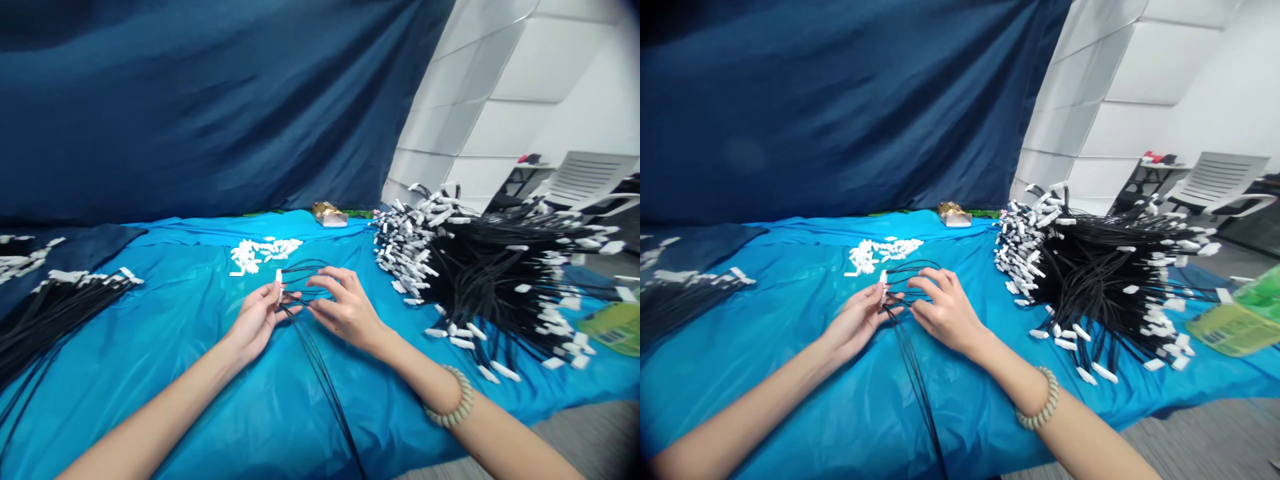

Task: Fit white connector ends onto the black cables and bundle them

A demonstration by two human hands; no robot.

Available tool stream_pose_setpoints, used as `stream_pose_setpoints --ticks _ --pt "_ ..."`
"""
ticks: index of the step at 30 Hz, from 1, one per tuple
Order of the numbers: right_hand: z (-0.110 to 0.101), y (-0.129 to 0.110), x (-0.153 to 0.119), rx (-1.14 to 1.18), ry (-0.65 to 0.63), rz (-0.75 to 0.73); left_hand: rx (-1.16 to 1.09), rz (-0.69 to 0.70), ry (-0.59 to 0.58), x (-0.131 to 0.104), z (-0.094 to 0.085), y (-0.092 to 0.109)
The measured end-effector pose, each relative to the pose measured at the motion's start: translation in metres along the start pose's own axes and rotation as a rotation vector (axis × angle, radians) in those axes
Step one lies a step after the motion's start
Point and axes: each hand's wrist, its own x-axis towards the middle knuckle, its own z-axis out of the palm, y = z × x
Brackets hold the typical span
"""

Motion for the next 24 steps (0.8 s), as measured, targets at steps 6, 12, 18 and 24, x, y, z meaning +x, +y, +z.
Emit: stream_pose_setpoints --ticks 6,12,18,24 --pt "0.002 0.000 0.001 -0.024 0.070 -0.045 -0.031 -0.006 0.027 0.001 -0.001 0.000" --pt "0.002 -0.003 0.001 0.085 0.080 -0.275 -0.066 0.011 -0.017 0.002 -0.002 -0.002" --pt "0.004 -0.003 0.000 0.215 0.089 -0.223 -0.058 -0.001 -0.022 0.001 0.000 -0.003" --pt "-0.007 -0.006 0.011 0.951 0.257 0.418 -0.039 0.002 0.019 0.000 0.001 -0.002"
